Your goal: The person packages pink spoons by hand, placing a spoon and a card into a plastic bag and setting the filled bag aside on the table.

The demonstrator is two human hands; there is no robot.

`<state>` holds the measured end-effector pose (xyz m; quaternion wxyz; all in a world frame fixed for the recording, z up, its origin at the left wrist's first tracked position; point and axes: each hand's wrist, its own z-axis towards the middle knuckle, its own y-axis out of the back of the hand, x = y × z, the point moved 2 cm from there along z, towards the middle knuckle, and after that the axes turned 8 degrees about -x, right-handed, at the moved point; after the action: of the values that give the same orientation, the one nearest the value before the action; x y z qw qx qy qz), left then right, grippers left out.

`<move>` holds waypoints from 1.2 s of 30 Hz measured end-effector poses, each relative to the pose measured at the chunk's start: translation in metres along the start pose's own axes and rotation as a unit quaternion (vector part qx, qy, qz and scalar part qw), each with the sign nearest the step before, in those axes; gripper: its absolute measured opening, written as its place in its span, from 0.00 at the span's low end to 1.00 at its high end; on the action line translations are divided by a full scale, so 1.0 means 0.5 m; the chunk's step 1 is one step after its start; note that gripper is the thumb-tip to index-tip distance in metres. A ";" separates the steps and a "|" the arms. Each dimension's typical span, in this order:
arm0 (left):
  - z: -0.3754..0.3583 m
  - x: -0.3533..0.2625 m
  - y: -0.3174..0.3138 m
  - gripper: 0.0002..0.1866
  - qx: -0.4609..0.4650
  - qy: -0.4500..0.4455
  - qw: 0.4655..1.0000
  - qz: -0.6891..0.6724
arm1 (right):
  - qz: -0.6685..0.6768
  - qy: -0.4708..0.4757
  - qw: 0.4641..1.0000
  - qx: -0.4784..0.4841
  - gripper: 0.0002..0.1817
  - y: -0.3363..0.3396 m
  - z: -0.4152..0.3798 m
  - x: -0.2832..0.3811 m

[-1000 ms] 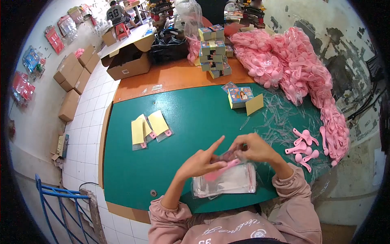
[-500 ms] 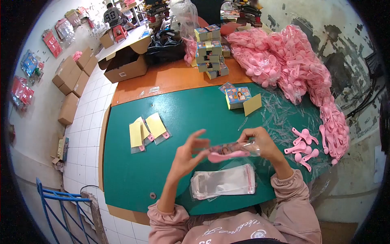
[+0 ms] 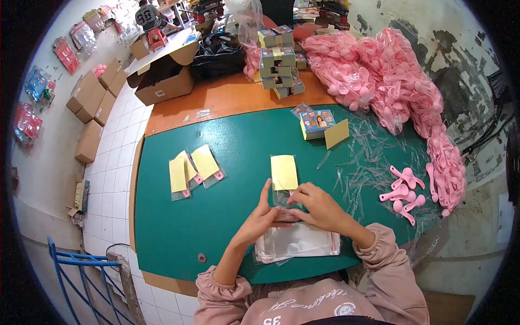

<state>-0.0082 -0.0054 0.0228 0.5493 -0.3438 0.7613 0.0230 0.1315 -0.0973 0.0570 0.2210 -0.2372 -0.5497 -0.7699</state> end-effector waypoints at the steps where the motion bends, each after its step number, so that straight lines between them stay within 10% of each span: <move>1: -0.001 0.001 0.004 0.35 0.012 -0.004 1.000 0.014 | 0.023 0.002 1.000 -0.001 0.11 -0.004 0.005 0.008; 18: 0.001 -0.003 0.005 0.35 0.020 0.023 0.996 -0.080 | -0.233 0.217 0.947 -0.037 0.10 -0.032 0.007 0.056; 23: 0.008 0.001 0.013 0.36 -0.002 -0.007 1.000 0.004 | 0.013 0.206 0.978 -0.004 0.08 0.015 -0.004 0.039; 27: -0.011 -0.030 0.002 0.31 0.011 0.026 0.999 -0.039 | 0.243 -0.048 0.969 -0.007 0.05 0.154 -0.025 -0.081; 31: -0.007 -0.025 -0.001 0.24 0.084 0.039 0.995 0.030 | -0.001 -0.222 0.964 -0.144 0.05 0.277 -0.060 -0.239; 35: -0.001 -0.016 -0.005 0.22 0.122 0.034 0.992 0.015 | -0.266 -0.090 0.940 -0.194 0.19 0.210 -0.082 -0.186; 36: -0.001 -0.016 -0.010 0.22 0.123 0.037 0.992 0.018 | -0.158 -0.016 0.977 -0.139 0.20 0.176 -0.056 -0.096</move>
<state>-0.0049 -0.0054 0.0315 0.5581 -0.2610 0.7842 -0.0737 0.2187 -0.1461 0.0853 0.0530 -0.1879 -0.4708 -0.8603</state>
